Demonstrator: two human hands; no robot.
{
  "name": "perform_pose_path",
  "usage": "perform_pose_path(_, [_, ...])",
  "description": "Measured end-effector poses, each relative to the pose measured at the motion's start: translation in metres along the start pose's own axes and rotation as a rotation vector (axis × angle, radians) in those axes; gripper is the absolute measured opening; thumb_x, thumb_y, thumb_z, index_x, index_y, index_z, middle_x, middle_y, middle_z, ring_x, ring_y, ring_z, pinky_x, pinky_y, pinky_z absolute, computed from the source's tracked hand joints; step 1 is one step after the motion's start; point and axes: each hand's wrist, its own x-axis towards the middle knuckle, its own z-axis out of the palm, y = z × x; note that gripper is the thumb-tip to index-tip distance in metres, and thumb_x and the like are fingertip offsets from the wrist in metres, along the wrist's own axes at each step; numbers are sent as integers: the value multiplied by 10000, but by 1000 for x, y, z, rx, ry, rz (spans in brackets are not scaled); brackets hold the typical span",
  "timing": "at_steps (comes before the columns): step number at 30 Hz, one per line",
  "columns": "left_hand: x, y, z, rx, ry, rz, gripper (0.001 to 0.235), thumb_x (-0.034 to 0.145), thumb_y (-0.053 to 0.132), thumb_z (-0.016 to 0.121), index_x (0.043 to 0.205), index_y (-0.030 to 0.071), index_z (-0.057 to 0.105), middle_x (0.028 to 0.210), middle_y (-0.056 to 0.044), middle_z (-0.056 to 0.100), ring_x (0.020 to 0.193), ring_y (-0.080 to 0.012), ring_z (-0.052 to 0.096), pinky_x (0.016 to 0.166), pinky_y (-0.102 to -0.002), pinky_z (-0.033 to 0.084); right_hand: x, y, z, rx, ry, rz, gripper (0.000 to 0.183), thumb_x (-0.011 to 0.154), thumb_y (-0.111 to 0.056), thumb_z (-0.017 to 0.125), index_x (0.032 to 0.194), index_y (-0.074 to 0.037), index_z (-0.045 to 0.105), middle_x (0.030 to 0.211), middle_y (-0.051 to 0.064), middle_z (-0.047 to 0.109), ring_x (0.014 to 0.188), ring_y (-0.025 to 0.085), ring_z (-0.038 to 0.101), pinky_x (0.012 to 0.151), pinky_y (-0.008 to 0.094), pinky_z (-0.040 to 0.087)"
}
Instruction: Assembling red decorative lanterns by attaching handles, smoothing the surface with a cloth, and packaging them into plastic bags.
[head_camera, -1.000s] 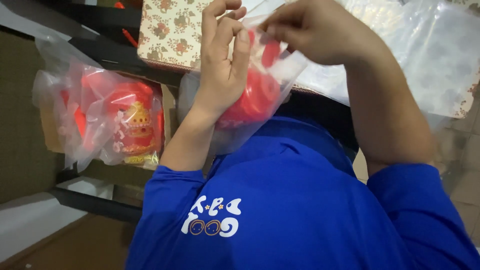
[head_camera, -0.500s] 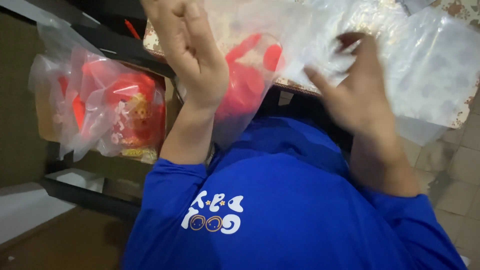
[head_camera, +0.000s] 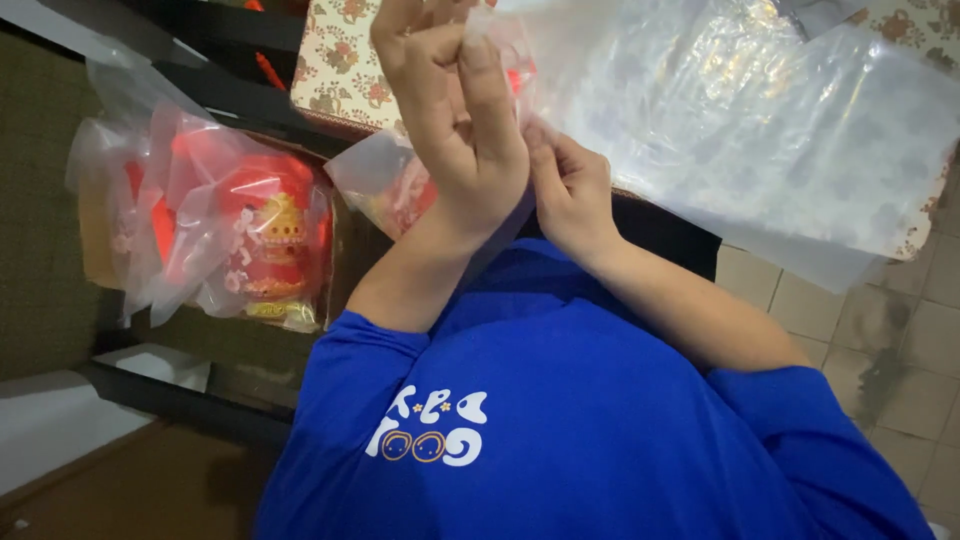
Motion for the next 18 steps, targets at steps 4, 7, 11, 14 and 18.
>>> perform_pose_path(4, [20, 6, -27, -114, -145, -53, 286, 1120, 387, 478, 1124, 100, 486, 1212, -45, 423, 1027, -196, 540, 969, -336, 524, 6, 49, -12, 287, 93, -40, 322, 1120, -242, 482, 1384, -92, 589, 1398, 116, 637, 1212, 286, 687, 983, 414, 659])
perform_pose_path(7, [17, -35, -74, -127, -171, -160, 643, 1091, 620, 557, 1546, 202, 379, 1582, -40, 431, 1541, -251, 460, 1412, -563, 376, 12, -2, -40, 354, 39, -290, 343, 1174, -371, 430, 1373, -122, 557, 1423, 209, 619, 1281, 367, 684, 993, 432, 653])
perform_pose_path(11, [11, -73, -101, -116, -419, -231, 810, 1092, 582, 626, 1670, 212, 196, 1730, -31, 284, 1678, -237, 316, 1465, -507, 304, 22, -37, -74, 293, 33, -356, 353, 1171, -430, 490, 1332, -122, 549, 1345, 239, 638, 1235, 436, 699, 960, 552, 675])
perform_pose_path(14, [2, -71, -87, -375, -704, -529, 1011, 964, 592, 710, 1606, 75, 127, 1664, -217, 336, 1570, -338, 376, 1315, -478, 365, 27, -46, -88, 221, 50, -284, 468, 1120, -490, 491, 1241, -47, 576, 1161, 225, 691, 1076, 438, 769, 909, 540, 722])
perform_pose_path(18, [-25, -63, -64, -479, -612, -523, 606, 964, 419, 738, 1364, 3, 554, 1242, -128, 681, 1156, -233, 692, 1014, -355, 619, 25, -45, -96, 176, 91, -220, 460, 1122, -469, 468, 1259, -44, 578, 1223, 236, 688, 1101, 432, 768, 845, 498, 721])
